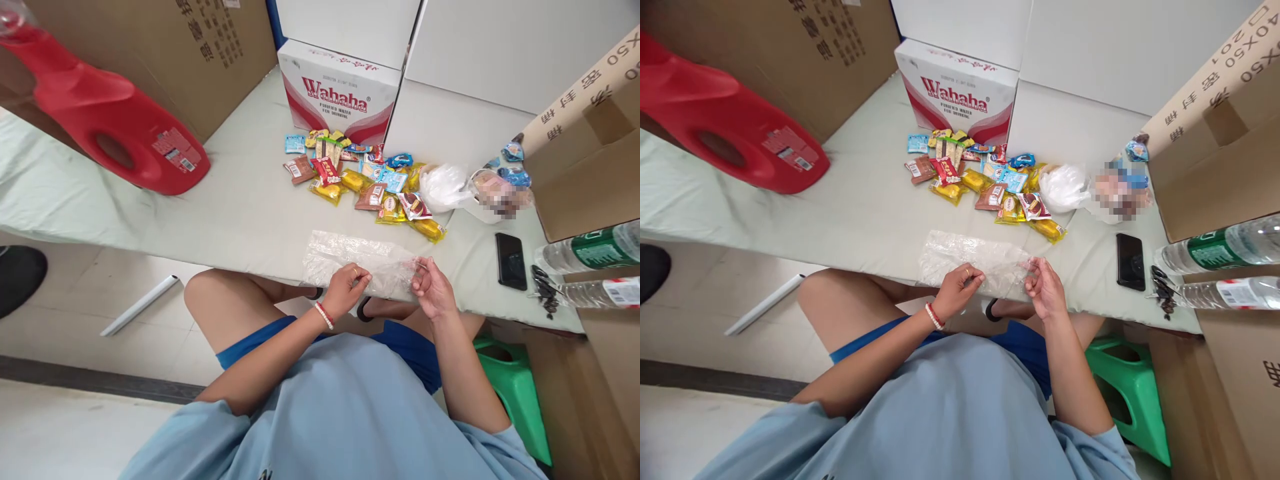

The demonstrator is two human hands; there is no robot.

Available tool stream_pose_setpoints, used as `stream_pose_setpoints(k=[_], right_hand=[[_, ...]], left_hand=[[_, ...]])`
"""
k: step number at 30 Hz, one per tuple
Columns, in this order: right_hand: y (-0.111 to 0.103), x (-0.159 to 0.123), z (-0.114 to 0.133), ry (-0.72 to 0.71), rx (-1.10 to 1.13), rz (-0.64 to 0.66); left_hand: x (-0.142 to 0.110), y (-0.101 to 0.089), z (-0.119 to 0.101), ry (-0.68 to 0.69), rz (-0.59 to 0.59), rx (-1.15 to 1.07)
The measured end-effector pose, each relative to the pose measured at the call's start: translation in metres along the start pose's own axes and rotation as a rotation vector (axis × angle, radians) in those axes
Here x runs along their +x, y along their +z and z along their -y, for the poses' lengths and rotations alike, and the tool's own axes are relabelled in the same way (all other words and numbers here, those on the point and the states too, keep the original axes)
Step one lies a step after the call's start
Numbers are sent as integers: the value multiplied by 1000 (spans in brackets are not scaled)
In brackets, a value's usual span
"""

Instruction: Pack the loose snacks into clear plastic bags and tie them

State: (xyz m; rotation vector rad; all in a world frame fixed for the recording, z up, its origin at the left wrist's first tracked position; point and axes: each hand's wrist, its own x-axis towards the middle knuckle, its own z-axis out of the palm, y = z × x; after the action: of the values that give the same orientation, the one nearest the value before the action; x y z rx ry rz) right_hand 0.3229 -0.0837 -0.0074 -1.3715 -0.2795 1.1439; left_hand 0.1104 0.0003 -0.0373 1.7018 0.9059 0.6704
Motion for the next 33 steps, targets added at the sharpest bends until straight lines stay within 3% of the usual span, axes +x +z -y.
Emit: stream_pose_setpoints(k=[5,9,12,15,18,20,23,26,31,33], right_hand=[[3,-24,-20,10,-149,12],[9,-22,-25,-27,-261,33],[5,-12,-5,-80,-281,76],[-5,0,28,-107,-339,178],[-12,19,55,-115,-400,263],[-10,39,64,-89,-441,291],[4,70,60,-91,-528,180],[22,84,46,-208,-580,-2],[42,54,15,-660,-785,-246],[45,39,2,-715,-881,-234]], left_hand=[[0,5,-5,-26,-46,-22],[1,-4,-16,-45,-119,-6],[4,-28,-28,-131,-205,-28],[9,-60,-38,-248,-195,-197],[19,-85,-38,-366,-148,-432],[31,-92,-31,-419,-196,-455],[52,-88,-13,-469,-373,-355],[66,-77,9,-473,-475,-312],[73,-72,33,-446,-539,-263],[75,-78,35,-439,-561,-225]])
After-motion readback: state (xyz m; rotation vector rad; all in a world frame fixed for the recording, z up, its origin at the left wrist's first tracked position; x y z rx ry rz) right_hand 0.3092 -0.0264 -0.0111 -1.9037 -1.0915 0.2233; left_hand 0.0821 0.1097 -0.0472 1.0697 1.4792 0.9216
